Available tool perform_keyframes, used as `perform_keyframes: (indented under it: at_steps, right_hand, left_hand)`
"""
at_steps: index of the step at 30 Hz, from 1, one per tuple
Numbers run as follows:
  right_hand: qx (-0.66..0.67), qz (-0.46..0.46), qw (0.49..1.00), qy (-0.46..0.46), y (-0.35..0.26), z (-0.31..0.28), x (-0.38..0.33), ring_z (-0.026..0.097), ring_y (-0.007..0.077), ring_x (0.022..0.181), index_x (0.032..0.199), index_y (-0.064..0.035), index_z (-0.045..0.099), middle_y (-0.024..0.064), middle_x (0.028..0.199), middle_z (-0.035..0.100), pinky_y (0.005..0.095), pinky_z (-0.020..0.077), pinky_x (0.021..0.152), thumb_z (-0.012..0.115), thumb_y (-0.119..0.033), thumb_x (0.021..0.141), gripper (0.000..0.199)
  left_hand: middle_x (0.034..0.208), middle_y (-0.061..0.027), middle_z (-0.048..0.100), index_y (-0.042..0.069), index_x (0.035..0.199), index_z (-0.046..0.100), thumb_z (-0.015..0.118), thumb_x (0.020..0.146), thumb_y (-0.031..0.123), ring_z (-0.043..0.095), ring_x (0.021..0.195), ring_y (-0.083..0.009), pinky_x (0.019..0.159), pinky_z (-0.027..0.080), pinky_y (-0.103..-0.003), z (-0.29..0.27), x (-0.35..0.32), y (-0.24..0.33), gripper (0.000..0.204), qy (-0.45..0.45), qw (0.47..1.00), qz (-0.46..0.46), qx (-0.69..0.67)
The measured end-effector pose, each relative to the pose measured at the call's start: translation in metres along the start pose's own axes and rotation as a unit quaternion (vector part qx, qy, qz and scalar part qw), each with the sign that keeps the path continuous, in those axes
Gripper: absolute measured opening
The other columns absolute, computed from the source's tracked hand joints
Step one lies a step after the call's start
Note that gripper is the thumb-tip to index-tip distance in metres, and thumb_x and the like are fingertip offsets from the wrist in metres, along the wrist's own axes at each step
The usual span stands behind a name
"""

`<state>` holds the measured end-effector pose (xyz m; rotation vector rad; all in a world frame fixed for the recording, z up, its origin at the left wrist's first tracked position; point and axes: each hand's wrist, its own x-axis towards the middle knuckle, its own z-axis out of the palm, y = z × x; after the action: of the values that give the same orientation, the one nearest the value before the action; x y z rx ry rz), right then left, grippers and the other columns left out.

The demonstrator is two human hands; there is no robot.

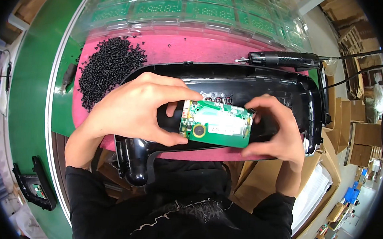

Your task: Installing circuit boards into plastic housings and securing them with screws using an electric screwdriver.

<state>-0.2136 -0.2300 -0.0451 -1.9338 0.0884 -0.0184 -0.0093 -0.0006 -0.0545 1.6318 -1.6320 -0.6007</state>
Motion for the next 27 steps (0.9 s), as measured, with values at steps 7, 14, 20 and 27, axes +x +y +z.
perform_keyframes:
  at_steps: [7, 14, 20, 27]
  right_hand:
    - [-0.181, -0.113, 0.975, 0.062, 0.025, -0.003, 0.026, 0.058, 0.0270, 0.102, 0.109, -0.0038, 0.062, 0.0107, 0.111, 0.061, 0.0350, 0.0466, 0.089, 0.085, -0.013, 0.059, 0.056]
    - [-0.213, -0.086, 0.971, 0.069, 0.028, 0.005, 0.025, 0.054, 0.0317, 0.110, 0.112, -0.0044, 0.062, 0.0127, 0.116, 0.058, 0.0388, 0.0431, 0.096, 0.083, -0.011, 0.061, 0.055]
    - [-0.233, -0.067, 0.968, 0.067, 0.025, 0.010, 0.024, 0.052, 0.0320, 0.110, 0.114, -0.0044, 0.062, 0.0121, 0.117, 0.057, 0.0390, 0.0430, 0.096, 0.082, -0.010, 0.062, 0.057]
    - [-0.243, -0.067, 0.965, 0.069, 0.026, 0.014, 0.029, 0.053, 0.0323, 0.109, 0.115, -0.0041, 0.062, 0.0121, 0.116, 0.057, 0.0393, 0.0430, 0.096, 0.081, -0.009, 0.061, 0.057]
  left_hand:
    - [0.106, -0.0095, 0.064, 0.001, 0.120, 0.063, 0.085, 0.061, 0.015, 0.063, 0.073, -0.0192, 0.061, 0.053, -0.029, 0.008, 0.004, -0.008, 0.064, 0.047, 0.993, -0.043, 0.096]
    - [0.110, -0.0087, 0.059, 0.003, 0.118, 0.063, 0.084, 0.062, 0.021, 0.064, 0.081, -0.0275, 0.067, 0.054, -0.036, 0.008, 0.003, -0.004, 0.062, 0.012, 0.981, -0.087, 0.171]
    - [0.112, -0.0090, 0.058, 0.004, 0.118, 0.063, 0.084, 0.061, 0.021, 0.064, 0.088, -0.0307, 0.073, 0.053, -0.038, 0.009, 0.001, -0.004, 0.063, 0.008, 0.981, -0.093, 0.170]
    - [0.112, -0.0079, 0.057, 0.004, 0.118, 0.062, 0.084, 0.061, 0.021, 0.064, 0.086, -0.0298, 0.069, 0.053, -0.038, 0.007, -0.001, -0.007, 0.063, 0.009, 0.980, -0.097, 0.171]
